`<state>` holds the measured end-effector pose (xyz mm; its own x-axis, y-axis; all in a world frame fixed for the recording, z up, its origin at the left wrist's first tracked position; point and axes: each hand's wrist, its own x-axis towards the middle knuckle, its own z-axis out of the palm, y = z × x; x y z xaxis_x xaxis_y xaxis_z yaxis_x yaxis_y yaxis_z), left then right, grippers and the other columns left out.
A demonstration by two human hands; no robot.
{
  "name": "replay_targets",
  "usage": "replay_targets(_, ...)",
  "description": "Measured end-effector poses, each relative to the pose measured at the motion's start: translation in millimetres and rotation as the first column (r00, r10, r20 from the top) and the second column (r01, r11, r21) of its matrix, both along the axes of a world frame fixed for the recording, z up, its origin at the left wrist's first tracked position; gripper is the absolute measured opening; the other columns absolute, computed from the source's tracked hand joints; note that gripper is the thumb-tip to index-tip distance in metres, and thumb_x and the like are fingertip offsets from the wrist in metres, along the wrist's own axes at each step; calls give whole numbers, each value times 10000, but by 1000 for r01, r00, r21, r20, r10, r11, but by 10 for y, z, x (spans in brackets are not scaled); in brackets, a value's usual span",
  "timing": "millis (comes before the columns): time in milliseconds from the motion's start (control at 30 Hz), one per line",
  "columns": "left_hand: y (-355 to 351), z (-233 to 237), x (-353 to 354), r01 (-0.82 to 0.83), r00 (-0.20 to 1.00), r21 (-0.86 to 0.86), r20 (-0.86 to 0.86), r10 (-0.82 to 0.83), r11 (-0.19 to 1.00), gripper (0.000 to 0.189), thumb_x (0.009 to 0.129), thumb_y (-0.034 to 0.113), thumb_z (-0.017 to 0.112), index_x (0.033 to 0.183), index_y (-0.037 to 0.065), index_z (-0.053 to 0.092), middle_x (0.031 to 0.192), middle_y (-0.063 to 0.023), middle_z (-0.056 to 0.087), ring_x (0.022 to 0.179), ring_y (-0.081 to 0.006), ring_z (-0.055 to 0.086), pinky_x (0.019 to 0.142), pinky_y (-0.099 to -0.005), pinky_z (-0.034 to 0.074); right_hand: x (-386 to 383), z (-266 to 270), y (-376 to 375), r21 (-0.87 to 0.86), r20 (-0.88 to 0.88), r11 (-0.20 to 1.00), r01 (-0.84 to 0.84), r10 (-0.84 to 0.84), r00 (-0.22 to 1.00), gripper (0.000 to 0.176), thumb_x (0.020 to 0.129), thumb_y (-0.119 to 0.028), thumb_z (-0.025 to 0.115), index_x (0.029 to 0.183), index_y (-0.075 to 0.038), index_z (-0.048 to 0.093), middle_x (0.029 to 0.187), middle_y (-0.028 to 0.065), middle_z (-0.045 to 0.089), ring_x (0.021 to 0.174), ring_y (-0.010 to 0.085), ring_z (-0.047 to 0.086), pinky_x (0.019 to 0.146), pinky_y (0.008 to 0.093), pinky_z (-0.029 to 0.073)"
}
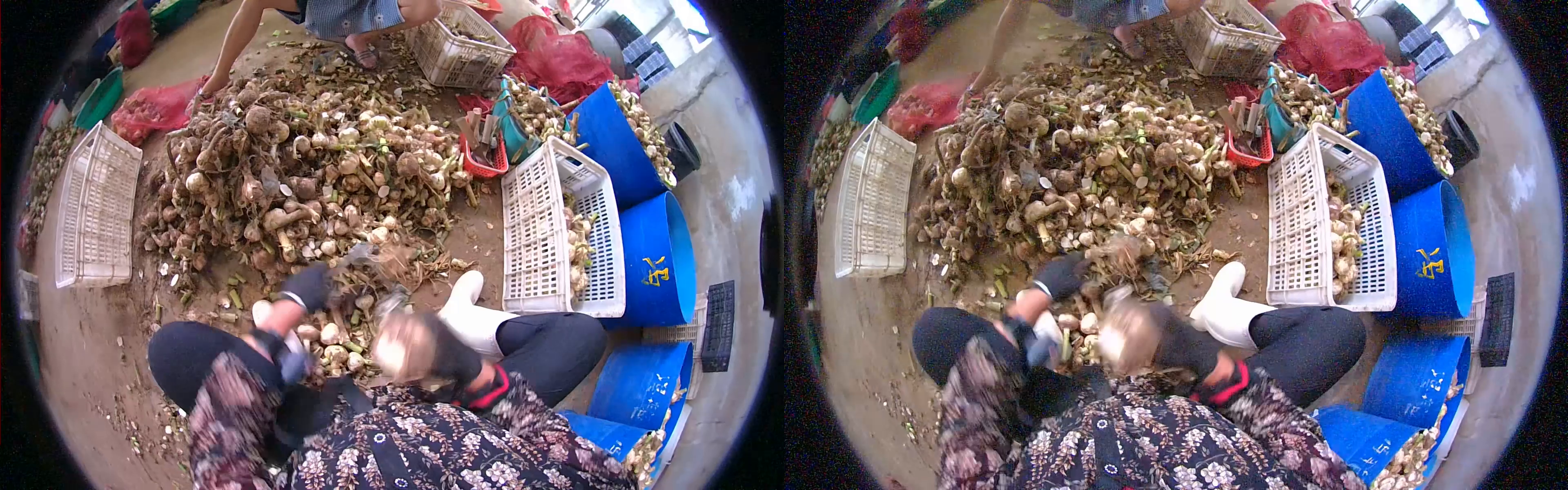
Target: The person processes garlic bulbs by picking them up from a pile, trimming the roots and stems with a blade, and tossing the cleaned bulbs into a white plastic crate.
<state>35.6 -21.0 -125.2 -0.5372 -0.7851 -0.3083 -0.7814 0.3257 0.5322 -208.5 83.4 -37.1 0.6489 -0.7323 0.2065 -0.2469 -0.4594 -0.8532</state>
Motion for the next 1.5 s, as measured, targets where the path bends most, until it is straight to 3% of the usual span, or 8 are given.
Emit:
replay_targets(133,21,616,-104,-269,945,45,-182,273,962,460,740,239,654,1136,14,595,1030,-254,632,929,-392,625,816,-411,497,-96,-64,-185,-122,115,907,402,-390,914,287,786,-142,684,1028,-24,584,990,122,624,931,263,619,813,370,502)
replay_targets(200,168,823,-341,-325,787,205,-482,384,923,389,725,218,703,1030,-3,607,911,-207,649,848,-308,639,772,-382,489,-464,-429,-299,681,339,695,232,-580,741,333,788,-168,705,1065,-25,586,1035,117,636,956,235,627,853,360,503)
replay_targets(267,290,1332,-507,-298,791,263,-470,392,917,333,760,216,692,1004,7,606,886,-172,643,817,-249,620,756,-360,483,-499,40,-190,-71,-73,870,488,-492,867,402,879,-214,585,1237,-55,494,1157,88,583,1089,211,546,980,350,423)
replay_targets(400,399,1379,-572,-228,673,414,-588,450,881,315,779,219,680,1008,16,605,872,-162,637,768,-225,608,736,-343,480,-484,36,-276,11,-177,901,433,-424,888,474,842,-203,650,1272,-108,477,1229,64,557,1133,208,532,1008,353,402)
replay_targets(600,596,1605,-578,-33,925,-354,-365,-105,935,260,722,159,670,962,111,582,849,-127,614,718,-342,625,589,-425,481,-534,-582,-301,133,-92,783,608,-601,794,327,781,-203,693,1042,-37,587,1031,112,618,932,259,605,785,380,473)
replay_targets(1133,589,1525,-594,58,961,-464,-215,-176,884,234,665,157,667,851,98,537,771,-105,566,682,-320,613,543,-434,452,-676,-672,-65,526,225,842,118,-272,936,574,897,-324,440,1367,2,381,1321,155,502,1162,251,538,1015,394,425)
replay_targets(1167,585,1498,-598,60,964,-456,-206,-171,888,241,659,159,673,851,98,539,774,-105,567,685,-319,613,548,-433,453,-399,-124,-128,921,373,359,-153,-694,615,576,870,-284,547,1354,-8,399,1258,144,555,1110,220,571,998,386,440)
replay_targets(1500,464,1380,-570,18,946,-473,-276,-168,881,243,671,161,678,861,100,540,770,-110,570,698,-332,610,561,-444,460,-341,179,-204,50,-26,921,387,-386,922,343,713,-130,744,997,20,622,924,142,667,832,242,640,698,320,510)
